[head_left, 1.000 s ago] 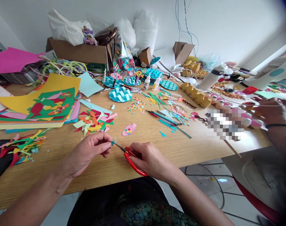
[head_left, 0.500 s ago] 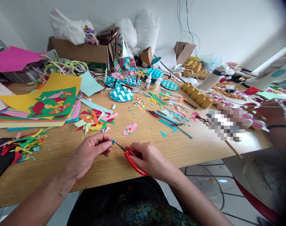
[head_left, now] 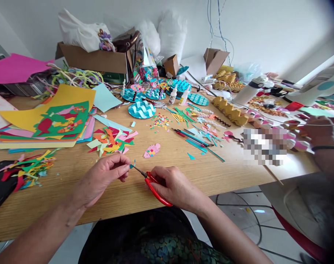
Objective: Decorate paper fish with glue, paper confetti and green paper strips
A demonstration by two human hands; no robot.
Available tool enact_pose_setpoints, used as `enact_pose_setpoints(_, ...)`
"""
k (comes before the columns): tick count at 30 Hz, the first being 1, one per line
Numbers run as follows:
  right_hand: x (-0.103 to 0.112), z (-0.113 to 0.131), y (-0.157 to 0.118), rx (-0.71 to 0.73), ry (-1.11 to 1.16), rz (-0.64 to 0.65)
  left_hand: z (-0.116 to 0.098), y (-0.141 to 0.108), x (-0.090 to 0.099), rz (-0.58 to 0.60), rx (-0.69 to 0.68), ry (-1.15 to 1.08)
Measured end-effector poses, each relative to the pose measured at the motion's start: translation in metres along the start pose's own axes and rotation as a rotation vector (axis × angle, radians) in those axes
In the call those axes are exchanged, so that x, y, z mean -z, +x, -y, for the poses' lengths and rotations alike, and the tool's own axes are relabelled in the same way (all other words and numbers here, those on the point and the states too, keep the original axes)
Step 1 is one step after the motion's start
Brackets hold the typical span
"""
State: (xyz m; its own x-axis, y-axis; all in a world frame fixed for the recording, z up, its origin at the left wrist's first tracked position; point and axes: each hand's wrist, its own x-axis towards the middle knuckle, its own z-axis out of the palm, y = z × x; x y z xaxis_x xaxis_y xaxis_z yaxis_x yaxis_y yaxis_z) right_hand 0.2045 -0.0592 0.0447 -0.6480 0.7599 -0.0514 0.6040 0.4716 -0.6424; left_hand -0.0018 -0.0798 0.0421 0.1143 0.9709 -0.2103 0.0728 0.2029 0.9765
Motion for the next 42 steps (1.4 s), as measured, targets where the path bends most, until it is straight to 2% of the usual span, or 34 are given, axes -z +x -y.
enact_pose_setpoints(21, -0.002, -0.002, -0.001, 0.041, -0.006, 0.039, -0.003, 0.0, 0.008, 0.092, 0.029, 0.136)
enact_pose_setpoints(25, -0.002, -0.003, 0.0, 0.031, -0.037, 0.058, -0.003, -0.001, 0.012, 0.079, 0.041, 0.156)
enact_pose_setpoints(30, 0.004, -0.002, 0.0, 0.029, -0.15, 0.102, 0.007, 0.006, 0.024, 0.025, 0.047, 0.212)
enact_pose_setpoints(35, 0.014, -0.001, -0.003, 0.002, -0.162, 0.134, 0.021, 0.019, 0.042, 0.01, -0.002, 0.454)
enact_pose_setpoints(38, 0.025, -0.013, -0.007, -0.116, -0.173, 0.045, 0.02, 0.021, 0.044, -0.013, -0.072, 0.634)
enact_pose_setpoints(42, 0.043, -0.047, -0.016, -0.318, -0.291, -0.23, 0.017, 0.021, 0.042, 0.0, -0.148, 0.775)
